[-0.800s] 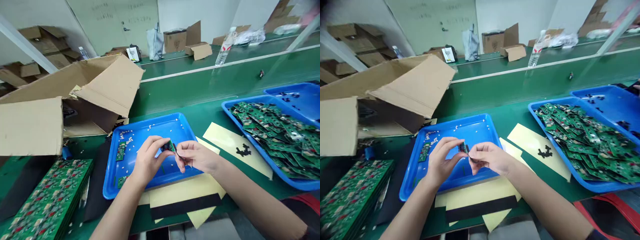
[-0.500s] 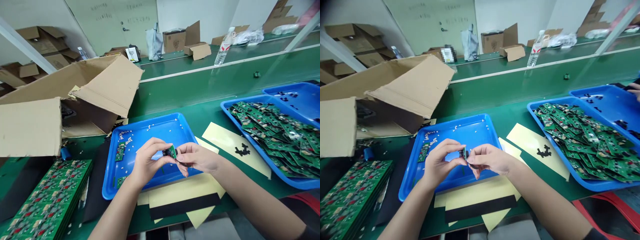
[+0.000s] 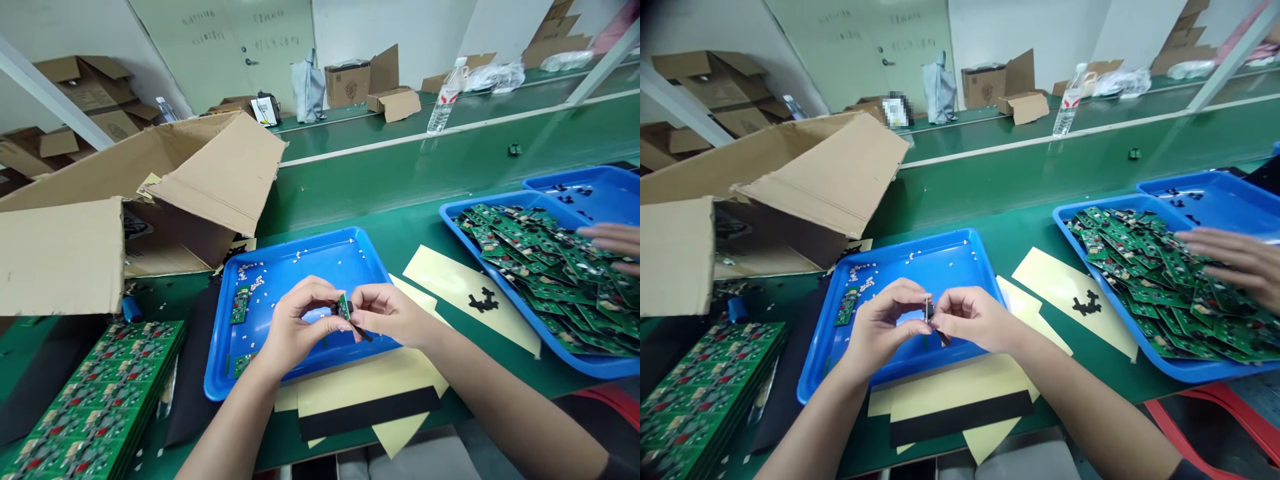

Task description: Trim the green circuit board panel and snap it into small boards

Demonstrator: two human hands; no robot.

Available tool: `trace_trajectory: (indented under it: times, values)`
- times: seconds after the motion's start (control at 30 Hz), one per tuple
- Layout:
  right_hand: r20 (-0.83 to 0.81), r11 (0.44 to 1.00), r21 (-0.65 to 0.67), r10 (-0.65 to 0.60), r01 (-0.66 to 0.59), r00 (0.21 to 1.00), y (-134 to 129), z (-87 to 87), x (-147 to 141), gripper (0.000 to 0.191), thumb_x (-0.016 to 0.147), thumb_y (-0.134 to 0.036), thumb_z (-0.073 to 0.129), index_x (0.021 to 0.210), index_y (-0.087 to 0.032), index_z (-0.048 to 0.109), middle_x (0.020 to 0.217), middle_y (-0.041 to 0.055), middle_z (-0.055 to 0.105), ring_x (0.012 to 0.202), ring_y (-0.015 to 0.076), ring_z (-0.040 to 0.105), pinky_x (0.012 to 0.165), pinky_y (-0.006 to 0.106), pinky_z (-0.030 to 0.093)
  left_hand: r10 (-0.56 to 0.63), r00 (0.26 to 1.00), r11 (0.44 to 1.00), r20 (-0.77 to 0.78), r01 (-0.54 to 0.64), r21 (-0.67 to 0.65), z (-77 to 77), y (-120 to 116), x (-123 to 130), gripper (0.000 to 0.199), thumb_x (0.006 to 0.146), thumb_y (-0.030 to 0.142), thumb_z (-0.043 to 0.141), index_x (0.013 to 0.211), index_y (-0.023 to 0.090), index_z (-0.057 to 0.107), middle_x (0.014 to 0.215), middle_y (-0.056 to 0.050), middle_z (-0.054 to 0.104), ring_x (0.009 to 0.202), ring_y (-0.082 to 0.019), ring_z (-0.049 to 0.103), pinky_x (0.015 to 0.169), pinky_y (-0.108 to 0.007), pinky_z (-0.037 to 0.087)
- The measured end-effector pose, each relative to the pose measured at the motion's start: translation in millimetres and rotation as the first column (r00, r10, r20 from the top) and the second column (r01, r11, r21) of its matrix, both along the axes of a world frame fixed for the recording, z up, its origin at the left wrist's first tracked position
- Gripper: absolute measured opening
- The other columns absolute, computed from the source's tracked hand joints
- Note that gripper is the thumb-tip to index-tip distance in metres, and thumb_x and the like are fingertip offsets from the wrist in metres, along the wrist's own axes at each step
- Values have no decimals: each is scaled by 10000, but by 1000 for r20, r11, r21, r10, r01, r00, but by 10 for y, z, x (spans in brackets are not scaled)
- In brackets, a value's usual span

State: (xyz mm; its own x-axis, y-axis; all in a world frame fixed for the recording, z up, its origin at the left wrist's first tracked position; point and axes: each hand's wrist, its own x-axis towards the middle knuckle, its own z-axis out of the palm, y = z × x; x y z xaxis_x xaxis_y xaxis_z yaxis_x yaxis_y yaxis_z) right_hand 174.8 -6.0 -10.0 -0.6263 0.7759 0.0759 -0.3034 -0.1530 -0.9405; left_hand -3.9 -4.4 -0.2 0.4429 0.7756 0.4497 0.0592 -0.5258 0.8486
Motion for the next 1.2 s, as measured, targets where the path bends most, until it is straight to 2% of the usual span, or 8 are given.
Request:
trace_trajectory:
  times: [0.13,0.3,0.5,0.7,0.83,0.9,1.07,1.2]
  values:
    - [148,976,173,-161,134,976,-19,16,-1,203,785,-245,552,706,-82,462,640,32,508,576,48,478,514,158,395,-54,998,985,30,58,-161,15,-23,-13,334,694,39,622,980,201,563,916,-33,511,858,-89,523,759,-222,492]
    - [233,875,390,-396,288,888,-22,18,-14,171,772,-260,564,742,-103,505,694,29,536,627,66,523,543,167,435,-87,996,956,35,93,-276,37,-25,-4,226,775,99,571,985,181,563,928,-25,531,852,-62,533,747,-156,461]
    - [162,690,599,-601,406,783,-33,-18,-68,111,783,-200,554,833,-108,517,759,35,555,684,60,544,617,154,465,-52,993,907,106,91,-412,-21,16,32,198,798,156,567,995,159,564,941,-36,558,887,-84,530,787,-190,441]
    - [105,647,633,-615,425,781,-76,-83,-132,239,769,-154,559,977,-135,441,796,27,521,708,62,532,650,176,468,-17,986,859,168,100,-502,-40,6,36,190,808,227,568,948,98,557,889,-71,551,816,-92,518,715,-193,421]
    - [106,681,578,-608,449,787,-72,-83,-126,409,782,-162,549,1140,-151,350,734,6,497,677,71,523,637,198,471,-17,976,831,219,135,-540,-37,2,29,198,800,220,578,974,126,569,831,-50,527,765,-77,509,669,-183,412]
    - [109,673,586,-618,452,779,-60,-76,-104,385,797,-174,540,1145,-154,376,716,3,493,667,72,517,628,200,468,-16,972,818,233,147,-556,-34,4,26,213,803,221,575,1001,143,576,839,-48,522,738,-66,500,662,-185,413]
    - [77,502,722,-742,476,666,-32,-73,-67,110,791,-129,536,900,-143,522,786,12,555,705,57,532,650,182,455,-43,964,796,263,192,-574,-17,-7,32,185,831,201,539,1004,176,598,813,-31,522,691,-29,483,664,-157,414]
    - [72,447,770,-770,455,634,-18,-51,-72,63,780,-105,533,840,-127,536,758,8,558,701,58,527,645,188,442,-42,965,788,259,192,-585,-15,-22,45,196,826,204,545,1011,174,603,819,-43,535,737,-55,519,713,-189,435]
